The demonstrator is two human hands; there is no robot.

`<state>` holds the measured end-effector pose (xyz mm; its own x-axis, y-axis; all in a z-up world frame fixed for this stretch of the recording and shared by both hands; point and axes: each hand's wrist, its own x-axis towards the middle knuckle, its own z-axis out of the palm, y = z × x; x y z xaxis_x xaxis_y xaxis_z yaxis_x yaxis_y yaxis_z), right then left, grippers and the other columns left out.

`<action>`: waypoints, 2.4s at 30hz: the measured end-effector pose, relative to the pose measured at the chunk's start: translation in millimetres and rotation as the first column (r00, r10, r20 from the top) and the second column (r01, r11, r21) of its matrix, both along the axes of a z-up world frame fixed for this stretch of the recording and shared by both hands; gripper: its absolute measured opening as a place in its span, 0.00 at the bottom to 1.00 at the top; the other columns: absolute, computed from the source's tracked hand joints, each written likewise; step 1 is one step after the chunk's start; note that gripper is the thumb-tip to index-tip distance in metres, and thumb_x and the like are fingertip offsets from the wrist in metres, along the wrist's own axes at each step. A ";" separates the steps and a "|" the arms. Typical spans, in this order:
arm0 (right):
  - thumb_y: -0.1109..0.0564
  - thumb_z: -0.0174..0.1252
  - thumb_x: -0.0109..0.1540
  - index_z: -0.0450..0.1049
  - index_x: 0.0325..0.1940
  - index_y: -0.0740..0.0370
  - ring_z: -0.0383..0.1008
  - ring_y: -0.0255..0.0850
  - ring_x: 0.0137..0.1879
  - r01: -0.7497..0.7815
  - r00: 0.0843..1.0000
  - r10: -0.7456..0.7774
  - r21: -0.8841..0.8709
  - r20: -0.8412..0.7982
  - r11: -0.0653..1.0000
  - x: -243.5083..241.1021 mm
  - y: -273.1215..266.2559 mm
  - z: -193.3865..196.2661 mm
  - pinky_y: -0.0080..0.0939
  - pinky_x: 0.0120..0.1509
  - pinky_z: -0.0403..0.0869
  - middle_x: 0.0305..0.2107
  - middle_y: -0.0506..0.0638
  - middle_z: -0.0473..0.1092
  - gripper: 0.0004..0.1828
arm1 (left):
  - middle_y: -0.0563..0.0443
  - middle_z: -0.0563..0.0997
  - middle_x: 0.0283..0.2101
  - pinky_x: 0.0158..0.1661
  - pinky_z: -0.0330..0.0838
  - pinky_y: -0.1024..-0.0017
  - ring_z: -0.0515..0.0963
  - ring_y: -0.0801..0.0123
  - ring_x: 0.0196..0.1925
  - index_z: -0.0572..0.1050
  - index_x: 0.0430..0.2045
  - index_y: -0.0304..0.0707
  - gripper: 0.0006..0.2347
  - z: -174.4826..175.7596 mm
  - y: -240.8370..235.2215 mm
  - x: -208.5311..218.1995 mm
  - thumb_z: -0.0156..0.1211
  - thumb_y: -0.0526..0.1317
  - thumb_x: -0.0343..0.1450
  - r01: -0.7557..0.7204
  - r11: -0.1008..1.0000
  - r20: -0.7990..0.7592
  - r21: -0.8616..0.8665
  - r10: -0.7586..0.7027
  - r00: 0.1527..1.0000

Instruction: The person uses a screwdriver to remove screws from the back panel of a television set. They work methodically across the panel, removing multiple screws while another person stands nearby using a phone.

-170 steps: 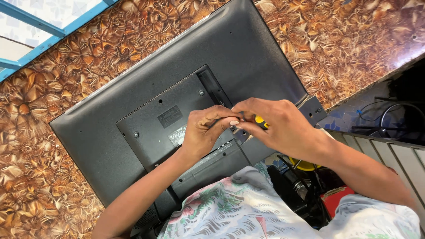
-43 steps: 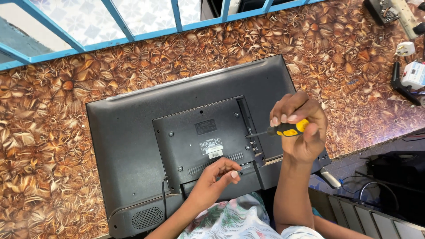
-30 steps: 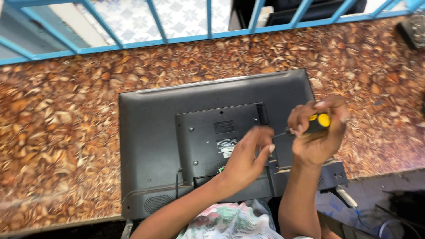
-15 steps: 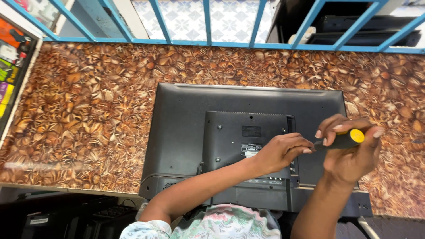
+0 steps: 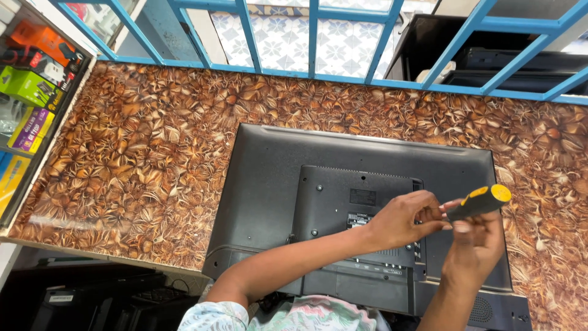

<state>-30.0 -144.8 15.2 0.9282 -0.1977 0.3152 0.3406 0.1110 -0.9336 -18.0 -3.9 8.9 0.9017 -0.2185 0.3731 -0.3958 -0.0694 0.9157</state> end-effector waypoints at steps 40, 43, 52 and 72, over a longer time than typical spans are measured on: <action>0.52 0.57 0.72 0.76 0.49 0.63 0.71 0.40 0.57 0.213 0.976 -0.214 -0.288 0.031 0.933 -34.9 12.2 -7.7 0.40 0.63 0.72 0.50 0.50 0.70 0.12 | 0.54 0.72 0.34 0.35 0.69 0.66 0.74 0.65 0.32 0.70 0.32 0.42 0.05 -31.6 -5.8 1.8 0.61 0.38 0.73 0.067 0.988 0.107 0.138 -0.082 0.991; 0.54 0.59 0.71 0.76 0.49 0.66 0.72 0.43 0.57 0.247 0.969 -0.241 -0.309 0.060 0.918 -34.7 11.9 -13.7 0.39 0.56 0.75 0.49 0.54 0.70 0.11 | 0.53 0.73 0.36 0.35 0.69 0.65 0.74 0.62 0.34 0.68 0.32 0.41 0.09 -36.0 -5.2 5.2 0.62 0.44 0.71 0.072 0.970 0.066 0.233 -0.090 0.994; 0.54 0.50 0.75 0.76 0.54 0.70 0.67 0.34 0.34 0.260 0.966 -0.238 -0.361 0.104 0.896 -31.2 10.1 -11.0 0.33 0.37 0.68 0.41 0.54 0.67 0.16 | 0.46 0.74 0.39 0.41 0.72 0.58 0.75 0.50 0.42 0.81 0.37 0.41 0.08 -80.4 4.3 20.7 0.67 0.33 0.66 0.092 0.749 0.118 0.656 -0.222 0.968; 0.61 0.46 0.73 0.76 0.51 0.74 0.72 0.37 0.30 0.265 0.958 -0.215 -0.298 0.190 0.917 -36.4 8.2 0.5 0.35 0.32 0.73 0.35 0.59 0.72 0.14 | 0.46 0.72 0.36 0.41 0.73 0.57 0.77 0.48 0.41 0.79 0.37 0.38 0.08 -65.5 19.2 21.0 0.68 0.36 0.67 0.183 0.815 0.069 0.549 -0.262 0.963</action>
